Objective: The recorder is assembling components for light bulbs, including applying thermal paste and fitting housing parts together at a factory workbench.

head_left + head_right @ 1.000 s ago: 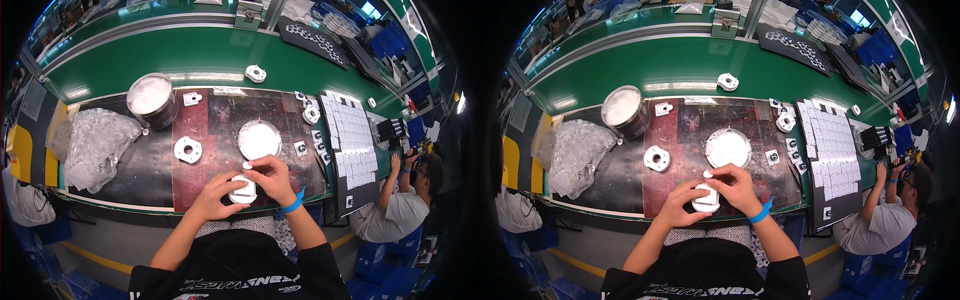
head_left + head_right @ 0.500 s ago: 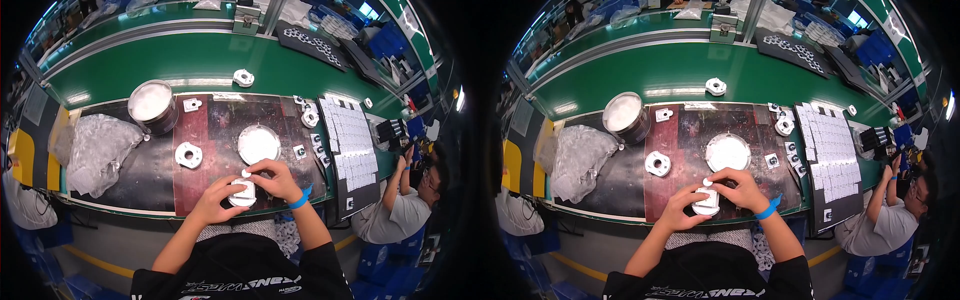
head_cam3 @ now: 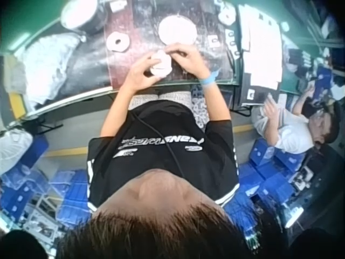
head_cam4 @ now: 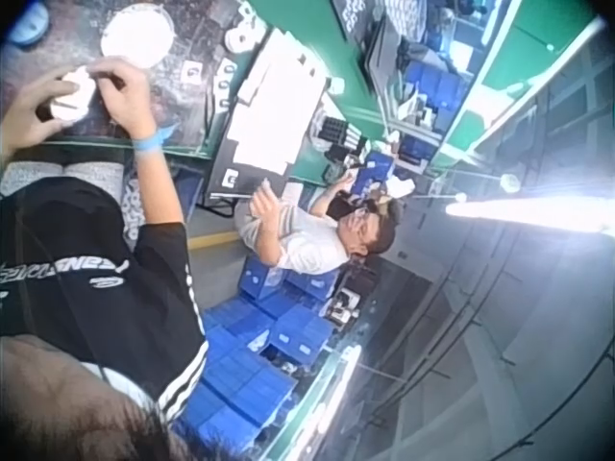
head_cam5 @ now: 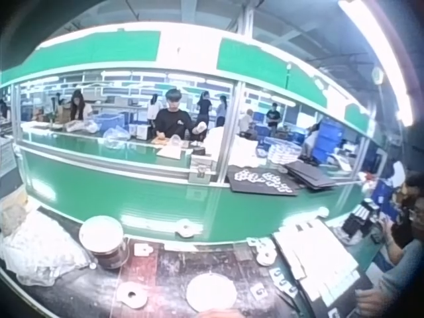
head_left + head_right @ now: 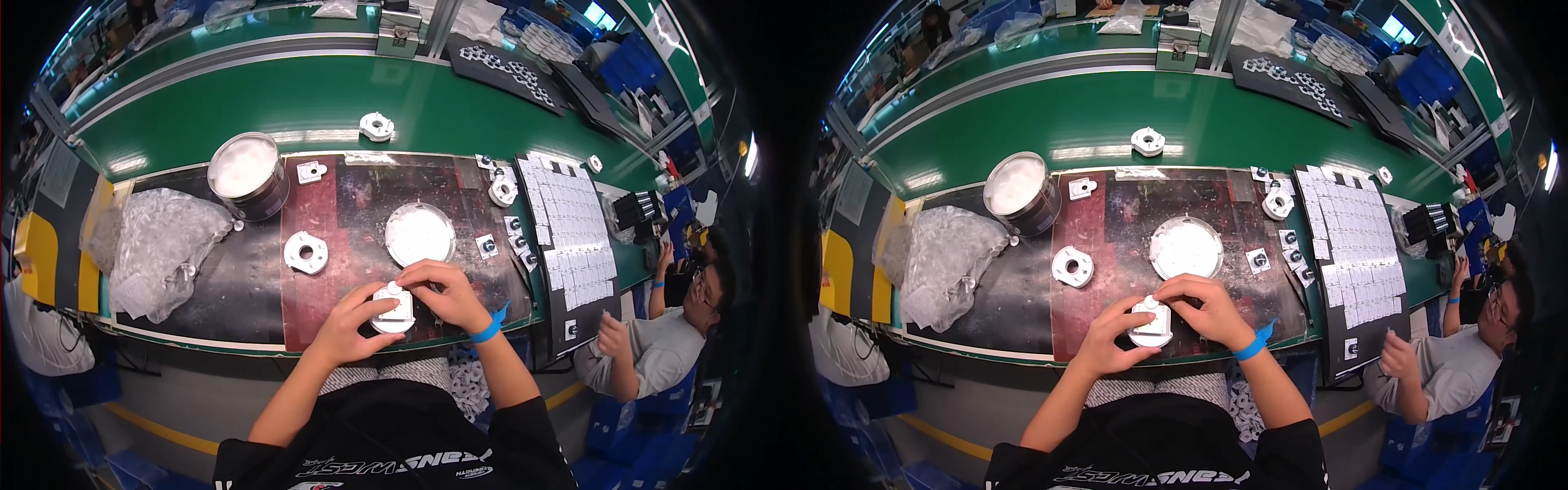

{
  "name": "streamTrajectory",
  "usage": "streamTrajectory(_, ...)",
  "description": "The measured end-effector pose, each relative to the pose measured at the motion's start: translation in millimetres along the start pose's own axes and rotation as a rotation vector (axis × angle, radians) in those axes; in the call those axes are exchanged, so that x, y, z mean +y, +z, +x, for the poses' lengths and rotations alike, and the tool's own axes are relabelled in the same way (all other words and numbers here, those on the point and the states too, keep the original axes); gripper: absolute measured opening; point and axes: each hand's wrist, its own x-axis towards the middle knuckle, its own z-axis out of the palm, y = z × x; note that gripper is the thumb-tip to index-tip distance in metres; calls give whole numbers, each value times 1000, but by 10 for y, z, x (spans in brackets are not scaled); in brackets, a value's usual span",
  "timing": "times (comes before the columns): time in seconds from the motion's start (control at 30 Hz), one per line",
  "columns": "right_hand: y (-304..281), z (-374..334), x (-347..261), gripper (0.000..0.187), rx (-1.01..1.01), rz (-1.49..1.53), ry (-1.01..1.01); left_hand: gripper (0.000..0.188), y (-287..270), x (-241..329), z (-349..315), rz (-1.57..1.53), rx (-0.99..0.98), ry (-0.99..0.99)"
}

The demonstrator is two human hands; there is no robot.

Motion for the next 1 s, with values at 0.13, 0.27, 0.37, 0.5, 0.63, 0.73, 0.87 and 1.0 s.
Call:
streamTrajectory(0.13,76,-199,38,28,189,124,118,66,-12,-22,-21,63,14,38)
streamTrajectory(0.27,122,-515,34,20,420,222,130,92,39,-87,8,-65,166,10)
streamTrajectory(0.37,76,-821,202,16,543,20,142,101,27,141,618,-175,233,-188)
streamTrajectory(0.5,63,-944,323,14,603,61,130,101,57,-114,1750,40,174,-149)
streamTrajectory(0.63,95,-873,284,11,582,-46,137,97,225,-928,2701,318,152,-146)
streamTrajectory(0.73,117,-865,253,10,575,-122,54,97,250,-1427,3061,417,111,-138)
streamTrajectory(0.87,94,-871,148,9,549,-99,86,104,188,-1738,3232,634,36,-154)
streamTrajectory(1.0,23,-920,149,10,605,-151,40,99,26,-1515,3457,737,-77,24)
